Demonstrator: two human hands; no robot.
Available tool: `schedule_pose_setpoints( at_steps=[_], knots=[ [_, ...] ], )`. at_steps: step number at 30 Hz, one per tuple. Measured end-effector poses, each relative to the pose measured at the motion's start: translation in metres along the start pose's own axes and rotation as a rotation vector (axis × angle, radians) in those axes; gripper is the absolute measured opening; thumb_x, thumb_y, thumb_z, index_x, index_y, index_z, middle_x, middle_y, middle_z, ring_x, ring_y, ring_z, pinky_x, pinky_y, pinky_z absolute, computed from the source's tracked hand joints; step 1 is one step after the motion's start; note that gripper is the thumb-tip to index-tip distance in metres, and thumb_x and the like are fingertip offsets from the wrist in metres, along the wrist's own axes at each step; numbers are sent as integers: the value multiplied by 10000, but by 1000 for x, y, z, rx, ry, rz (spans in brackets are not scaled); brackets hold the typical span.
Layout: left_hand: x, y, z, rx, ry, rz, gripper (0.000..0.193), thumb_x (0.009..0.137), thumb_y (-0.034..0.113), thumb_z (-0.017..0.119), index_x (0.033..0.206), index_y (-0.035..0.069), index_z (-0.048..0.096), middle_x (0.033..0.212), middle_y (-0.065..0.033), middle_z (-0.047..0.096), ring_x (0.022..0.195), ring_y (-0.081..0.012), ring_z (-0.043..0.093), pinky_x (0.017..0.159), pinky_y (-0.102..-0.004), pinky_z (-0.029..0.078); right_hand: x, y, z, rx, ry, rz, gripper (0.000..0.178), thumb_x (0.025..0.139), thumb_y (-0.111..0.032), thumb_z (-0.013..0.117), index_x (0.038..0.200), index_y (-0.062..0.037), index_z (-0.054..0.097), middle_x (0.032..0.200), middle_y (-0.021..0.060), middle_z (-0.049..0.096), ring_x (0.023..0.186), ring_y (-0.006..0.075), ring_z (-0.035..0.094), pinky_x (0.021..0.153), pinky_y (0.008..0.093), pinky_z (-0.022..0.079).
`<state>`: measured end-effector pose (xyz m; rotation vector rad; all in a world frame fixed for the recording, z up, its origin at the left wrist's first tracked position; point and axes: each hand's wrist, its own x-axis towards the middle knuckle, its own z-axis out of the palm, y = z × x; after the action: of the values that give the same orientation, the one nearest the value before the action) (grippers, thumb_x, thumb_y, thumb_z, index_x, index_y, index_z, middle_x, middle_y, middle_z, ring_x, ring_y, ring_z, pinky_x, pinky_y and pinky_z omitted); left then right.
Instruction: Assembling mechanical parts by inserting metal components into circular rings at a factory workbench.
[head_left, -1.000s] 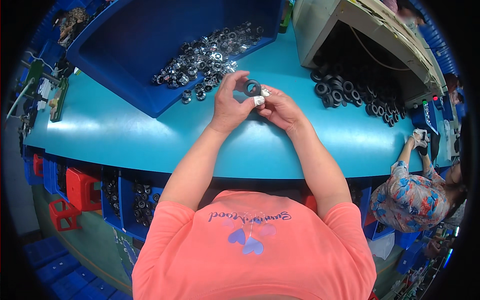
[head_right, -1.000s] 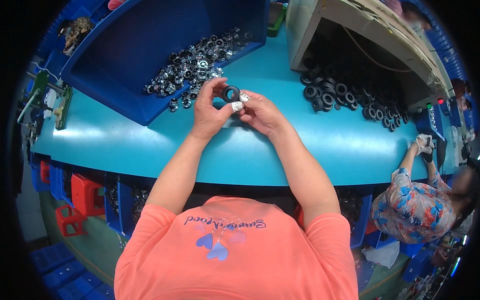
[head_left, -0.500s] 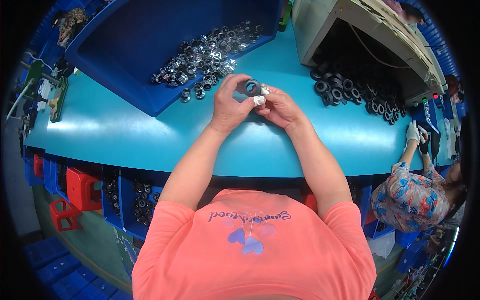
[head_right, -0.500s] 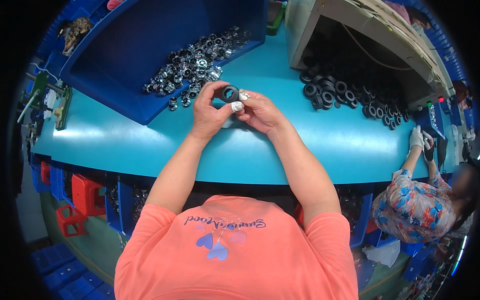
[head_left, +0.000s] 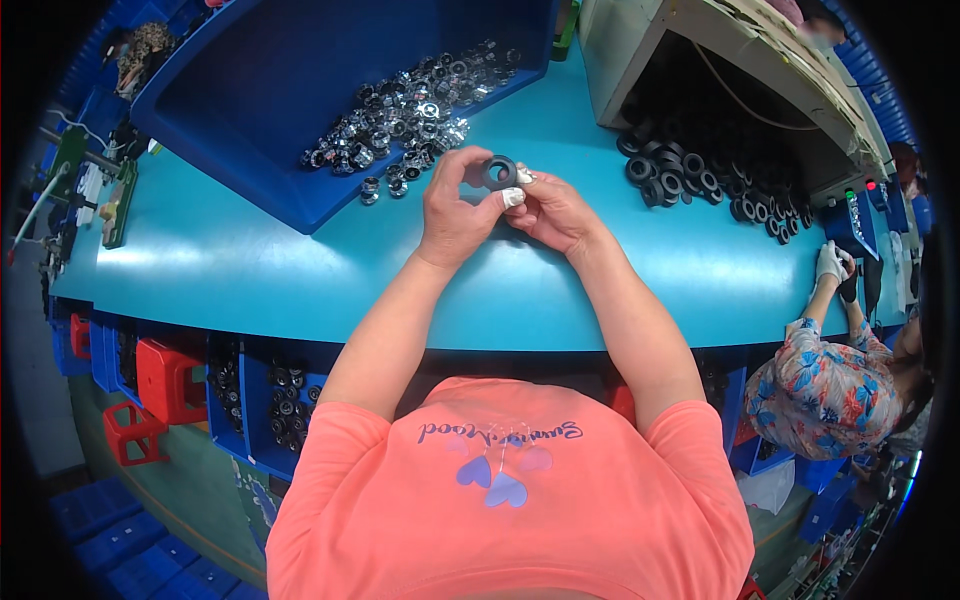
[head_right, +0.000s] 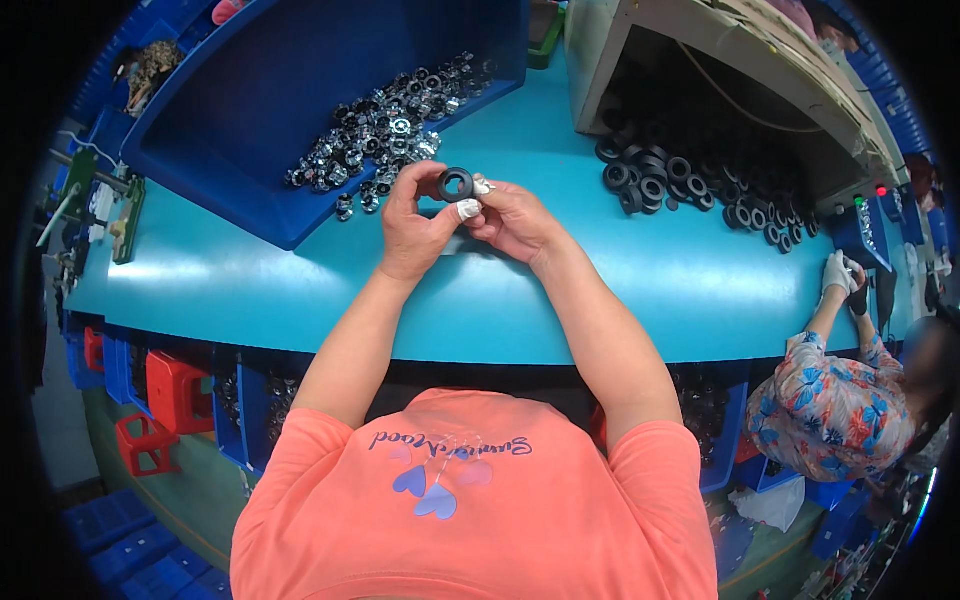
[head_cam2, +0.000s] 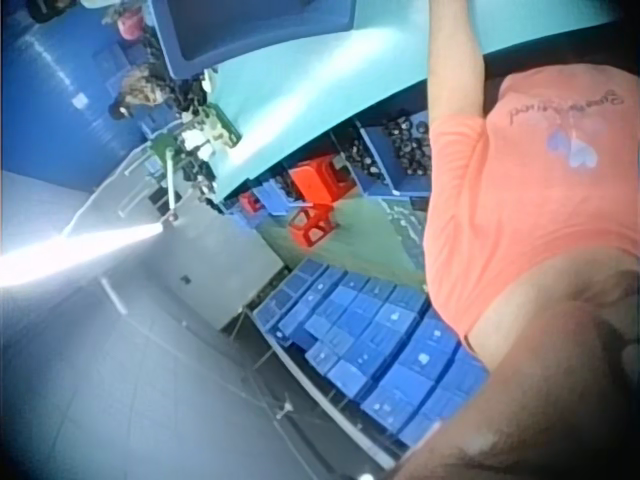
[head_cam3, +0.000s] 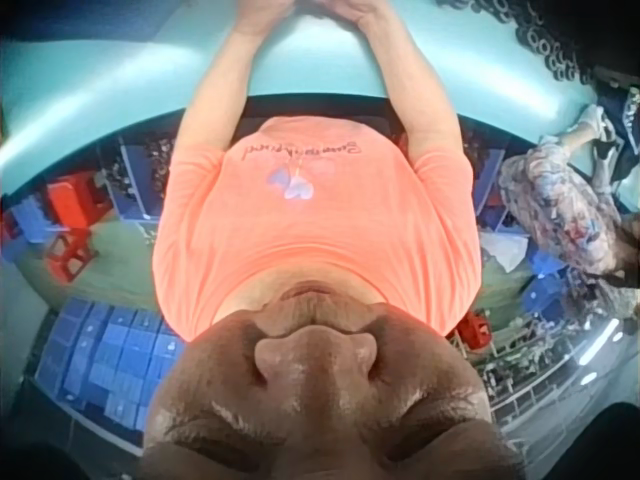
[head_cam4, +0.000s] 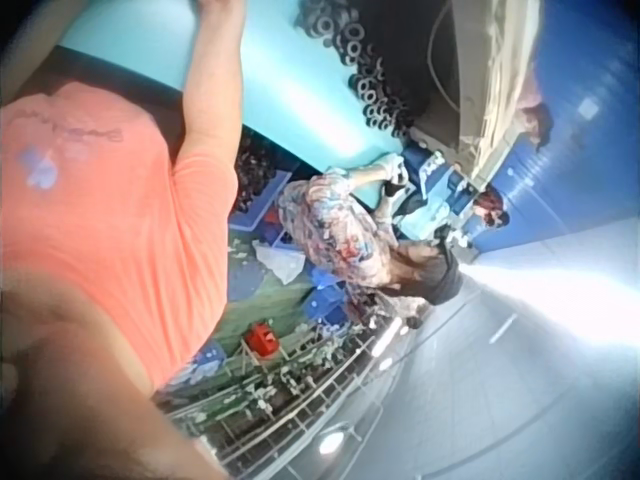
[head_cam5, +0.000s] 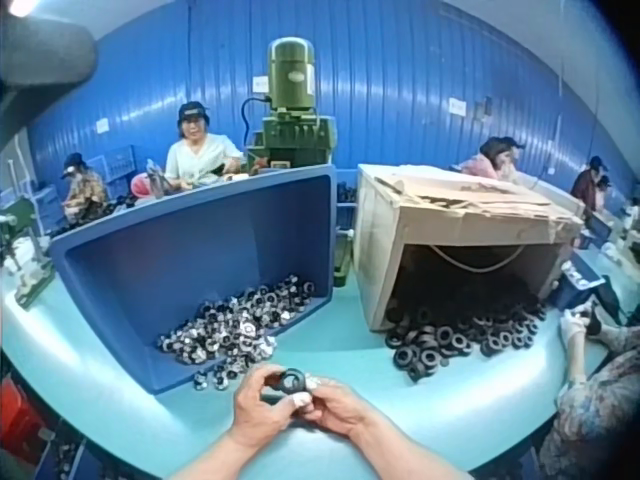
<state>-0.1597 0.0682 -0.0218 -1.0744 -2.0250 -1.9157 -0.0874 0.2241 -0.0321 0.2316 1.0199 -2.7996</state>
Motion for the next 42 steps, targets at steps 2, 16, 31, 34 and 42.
schedule_pose_setpoints(
  at_steps=[2, 16, 31, 34, 42],
  knots=[
    [0, 1, -1, 23, -22, 20, 392, 689, 55, 869, 1011, 60, 646, 998, -47, 629, 857, -160, 624, 745, -285, 527, 0, 0, 0, -5, 0, -5, 182, 1014, -222, 579, 1077, -55, 615, 847, 0, 572, 699, 84, 515, 551, 216, 412],
    [-4, -27, -1, -461, -275, -442, 136, 933, 61, 671, 1059, 13, 687, 1067, -27, 655, 953, -126, 625, 828, -284, 521, 3, -5, -2, -295, 209, -91, 284, 922, -326, 731, 943, -53, 655, 764, -30, 566, 642, 42, 469, 502, 185, 348],
    [2, -32, -9, -1011, -312, -716, 293, 917, 168, 696, 1145, -12, 662, 1114, -93, 687, 1057, -202, 631, 995, -376, 478, 1, -4, 17, -620, 318, -239, 160, 858, -170, 786, 909, -41, 707, 707, -29, 605, 562, 42, 472, 491, 202, 339],
    [3, -29, -10, -1018, -309, -711, 288, 924, 169, 684, 1143, -17, 659, 1105, -97, 687, 1051, -204, 633, 1005, -380, 475, 2, -1, 12, -650, 287, -272, 145, 846, -148, 792, 910, -51, 705, 703, -33, 599, 558, 36, 464, 482, 205, 331],
    [4, -33, -9, -821, -342, -736, 257, 961, 191, 642, 1132, 0, 653, 1116, -104, 677, 1032, -193, 634, 954, -358, 511, -4, -9, 12, -1085, 305, -399, 135, 834, -132, 782, 908, -50, 704, 759, -31, 604, 701, 58, 538, 604, 223, 426]
  ],
)
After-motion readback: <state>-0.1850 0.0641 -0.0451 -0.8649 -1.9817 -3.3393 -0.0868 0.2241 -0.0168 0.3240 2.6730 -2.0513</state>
